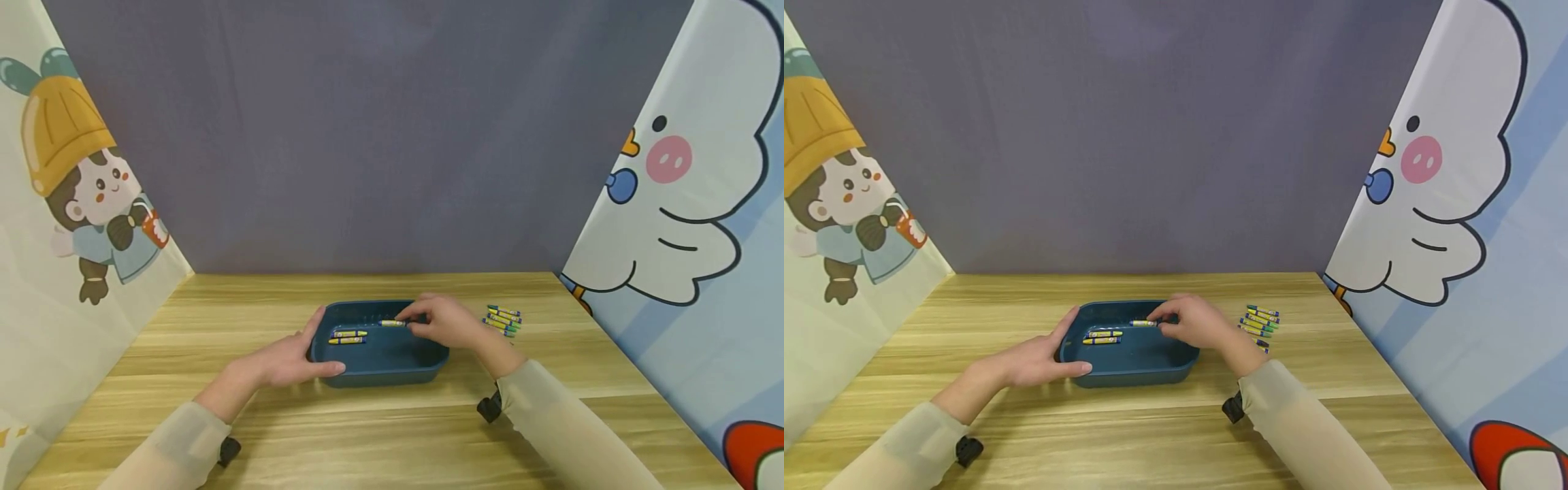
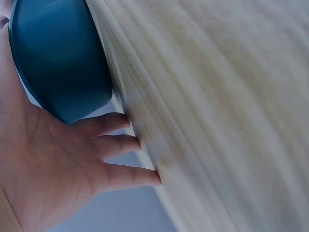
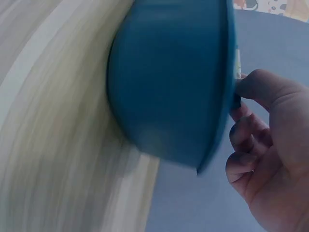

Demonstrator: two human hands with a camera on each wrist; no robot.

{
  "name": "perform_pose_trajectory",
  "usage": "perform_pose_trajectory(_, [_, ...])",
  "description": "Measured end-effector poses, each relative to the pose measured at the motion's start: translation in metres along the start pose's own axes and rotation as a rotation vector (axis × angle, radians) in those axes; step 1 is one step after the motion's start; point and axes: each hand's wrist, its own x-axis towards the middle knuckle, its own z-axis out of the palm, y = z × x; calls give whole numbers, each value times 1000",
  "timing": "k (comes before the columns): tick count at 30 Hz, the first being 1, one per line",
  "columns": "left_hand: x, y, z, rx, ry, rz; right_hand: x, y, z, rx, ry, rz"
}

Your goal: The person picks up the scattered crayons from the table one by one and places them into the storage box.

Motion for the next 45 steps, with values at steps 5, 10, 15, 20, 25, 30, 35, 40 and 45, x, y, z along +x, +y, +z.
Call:
perform_pose_trajectory(5, [2, 1, -1, -21, -1, 6, 18, -9, 16, 4, -30, -8])
perform_pose_trajectory(10, [2, 1, -2, -36, -10, 16, 34, -17, 32, 16, -42, -25])
perform_pose_trajectory(15, [2, 1, -2, -46, -15, 25, 48, -28, 44, 43, -62, -12])
perform_pose_trajectory(20, [1, 0, -2, -48, -29, 15, 61, -35, 56, 59, -74, 16])
perform_pose_trajectory(25, [1, 0, -2, -40, -31, 17, 70, -35, 70, 58, -80, 44])
perform_pose_trajectory(30, [3, -2, -3, -31, -23, 32, 74, -31, 77, 75, -85, 45])
perform_pose_trajectory(35, [4, -3, -4, -29, -19, 40, 76, -28, 78, 38, -115, 39])
perform_pose_trajectory(40, [3, -2, -4, -28, -22, 39, 76, -28, 79, 6, -144, 17])
perform_pose_trajectory(45, [3, -1, -3, -32, -14, 49, 75, -29, 80, -16, -163, -18])
